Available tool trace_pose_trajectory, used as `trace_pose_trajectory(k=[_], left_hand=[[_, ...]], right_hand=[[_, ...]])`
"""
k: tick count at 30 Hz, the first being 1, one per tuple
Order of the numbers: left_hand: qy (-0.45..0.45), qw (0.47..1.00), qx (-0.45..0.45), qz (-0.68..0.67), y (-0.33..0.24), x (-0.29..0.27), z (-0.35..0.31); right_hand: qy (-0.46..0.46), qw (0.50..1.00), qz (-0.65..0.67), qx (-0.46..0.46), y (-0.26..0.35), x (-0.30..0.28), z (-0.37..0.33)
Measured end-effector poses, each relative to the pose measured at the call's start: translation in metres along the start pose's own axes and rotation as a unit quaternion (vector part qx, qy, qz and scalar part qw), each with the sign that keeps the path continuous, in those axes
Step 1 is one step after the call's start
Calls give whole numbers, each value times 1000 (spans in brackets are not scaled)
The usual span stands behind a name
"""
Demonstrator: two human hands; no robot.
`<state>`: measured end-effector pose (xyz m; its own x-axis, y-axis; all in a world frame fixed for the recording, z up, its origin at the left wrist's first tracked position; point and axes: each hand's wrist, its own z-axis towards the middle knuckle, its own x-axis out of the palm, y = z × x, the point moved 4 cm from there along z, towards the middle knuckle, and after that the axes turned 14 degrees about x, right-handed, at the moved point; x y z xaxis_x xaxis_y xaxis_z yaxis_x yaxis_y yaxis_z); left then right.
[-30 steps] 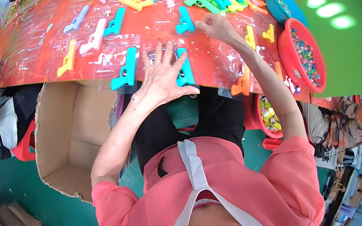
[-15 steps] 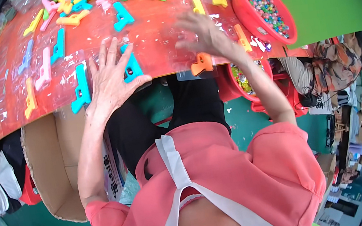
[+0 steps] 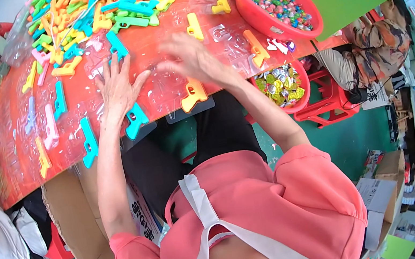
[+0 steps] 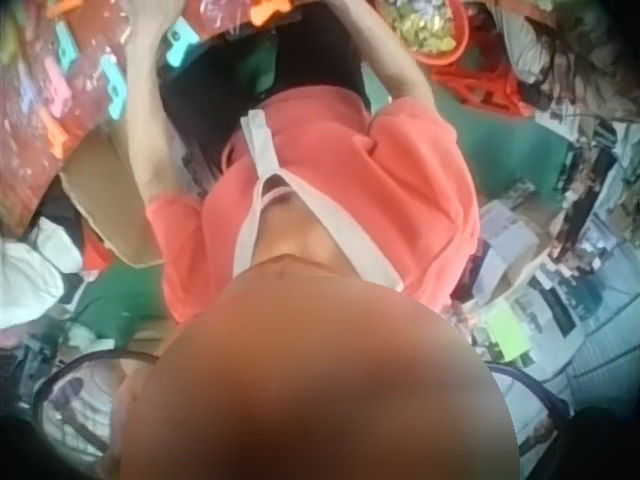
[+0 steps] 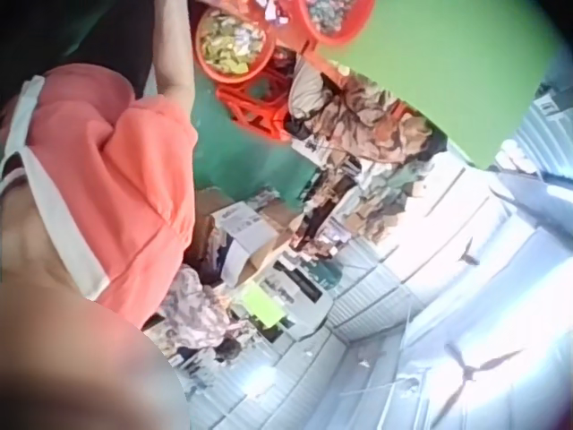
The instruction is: Packing plastic toy guns and small capsules into clear plastic trays at a factory workstation.
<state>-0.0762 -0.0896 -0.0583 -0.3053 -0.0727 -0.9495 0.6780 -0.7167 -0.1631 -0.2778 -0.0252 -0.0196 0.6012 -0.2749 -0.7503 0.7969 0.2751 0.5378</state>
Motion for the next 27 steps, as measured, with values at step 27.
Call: trace_pose_trajectory(k=[27], left_hand=[[-39,983,171,-57,-57,-52,-32]], right_hand=[[-128,974,-159,100,-86,-65,-39]])
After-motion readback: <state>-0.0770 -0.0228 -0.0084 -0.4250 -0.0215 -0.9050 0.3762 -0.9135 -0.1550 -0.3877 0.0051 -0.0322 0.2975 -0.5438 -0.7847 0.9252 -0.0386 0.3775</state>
